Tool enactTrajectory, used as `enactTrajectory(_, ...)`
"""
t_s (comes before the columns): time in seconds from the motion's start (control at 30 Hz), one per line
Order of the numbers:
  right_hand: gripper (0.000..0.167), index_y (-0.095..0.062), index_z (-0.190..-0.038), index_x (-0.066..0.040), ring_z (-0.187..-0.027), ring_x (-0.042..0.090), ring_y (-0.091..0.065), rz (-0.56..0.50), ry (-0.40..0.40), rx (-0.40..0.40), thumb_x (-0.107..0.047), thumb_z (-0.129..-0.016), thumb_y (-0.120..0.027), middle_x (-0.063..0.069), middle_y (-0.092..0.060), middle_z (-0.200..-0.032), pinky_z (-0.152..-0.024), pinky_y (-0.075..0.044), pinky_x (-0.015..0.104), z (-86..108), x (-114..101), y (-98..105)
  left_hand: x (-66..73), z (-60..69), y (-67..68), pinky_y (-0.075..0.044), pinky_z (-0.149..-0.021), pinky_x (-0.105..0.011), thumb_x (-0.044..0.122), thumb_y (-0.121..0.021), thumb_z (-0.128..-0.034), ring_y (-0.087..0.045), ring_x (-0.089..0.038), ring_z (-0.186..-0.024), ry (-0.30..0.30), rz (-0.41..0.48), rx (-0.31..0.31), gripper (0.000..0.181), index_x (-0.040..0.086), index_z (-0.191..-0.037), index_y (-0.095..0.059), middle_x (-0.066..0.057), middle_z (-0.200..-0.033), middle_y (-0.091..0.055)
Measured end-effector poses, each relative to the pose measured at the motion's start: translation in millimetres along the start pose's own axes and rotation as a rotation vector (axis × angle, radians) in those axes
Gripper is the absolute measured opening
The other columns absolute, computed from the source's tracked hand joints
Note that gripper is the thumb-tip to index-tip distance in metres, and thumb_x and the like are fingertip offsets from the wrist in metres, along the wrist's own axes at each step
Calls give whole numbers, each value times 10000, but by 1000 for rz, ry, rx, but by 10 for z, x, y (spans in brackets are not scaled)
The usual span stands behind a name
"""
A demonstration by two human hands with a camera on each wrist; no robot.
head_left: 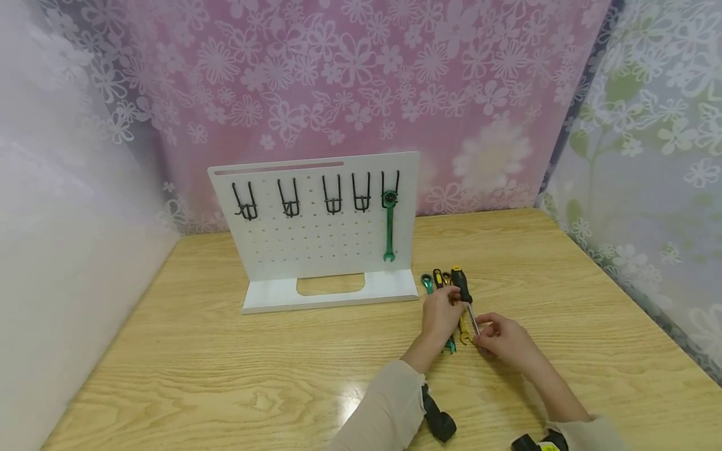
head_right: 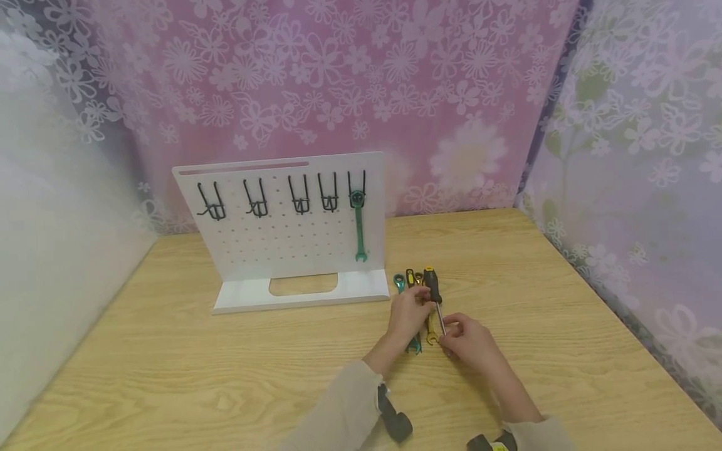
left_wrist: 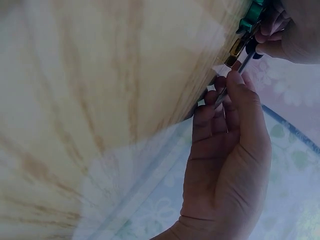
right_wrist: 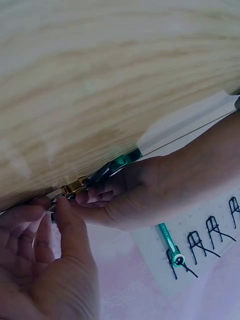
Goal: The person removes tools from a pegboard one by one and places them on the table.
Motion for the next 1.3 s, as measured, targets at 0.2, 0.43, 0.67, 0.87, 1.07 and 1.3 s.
enactTrajectory(0.2,336,-544,-1079,92,-608,156,-485,150,48,60,-67,-800,-643,6,-554,-712,-525,-394,305,13,-50,21,11,10,5,-455,-647,-151,63,-739,-770,-591,-65,-777,-12,-13,4,197,60,-961,-693,27,-816,-662)
enactTrajectory(0.43,321,-548,-1061,85,-594,154,-461,172,72,63,-64,-796,-651,1,-528,-711,-513,-376,297,24,-94,20,13,11,16,-454,-656,-148,53,-738,-764,-598,-76,-791,-28,-20,10,205,56,-964,-693,14,-823,-668)
enactTrajectory(0.67,300,-553,-1094,74,-598,153,-480,151,45,63,-83,-842,-599,8,-552,-729,-504,-383,293,27,-71,30,13,5,14,-451,-656,-147,55,-742,-762,-591,-70,-787,-24,-16,9,211,57,-967,-694,18,-815,-664)
enactTrajectory(0.87,290,-565,-1095,68,-643,160,-504,150,37,84,-124,-878,-580,18,-578,-764,-507,-395,300,18,-51,57,6,-2,8,-441,-614,-140,54,-740,-767,-578,-65,-757,-22,8,16,199,57,-961,-694,27,-798,-652)
enactTrajectory(1.07,271,-578,-1071,67,-687,201,-543,162,29,111,-125,-881,-571,47,-592,-786,-520,-413,305,14,-45,78,28,5,33,-412,-519,-138,61,-735,-775,-552,-43,-680,-5,49,20,187,61,-957,-694,32,-800,-648)
enactTrajectory(1.3,255,-593,-1077,57,-720,234,-568,139,25,157,-108,-889,-543,84,-602,-818,-509,-433,302,32,-57,99,21,7,43,-402,-492,-164,79,-732,-782,-514,-16,-604,54,104,11,180,79,-959,-700,53,-801,-644)
Point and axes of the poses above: each hand's wrist, its own z-axis away from the middle knuckle, its own y-axis out of the back of the hand, x = y × z, the point moved 5 cm from there along -z, towards the middle knuckle
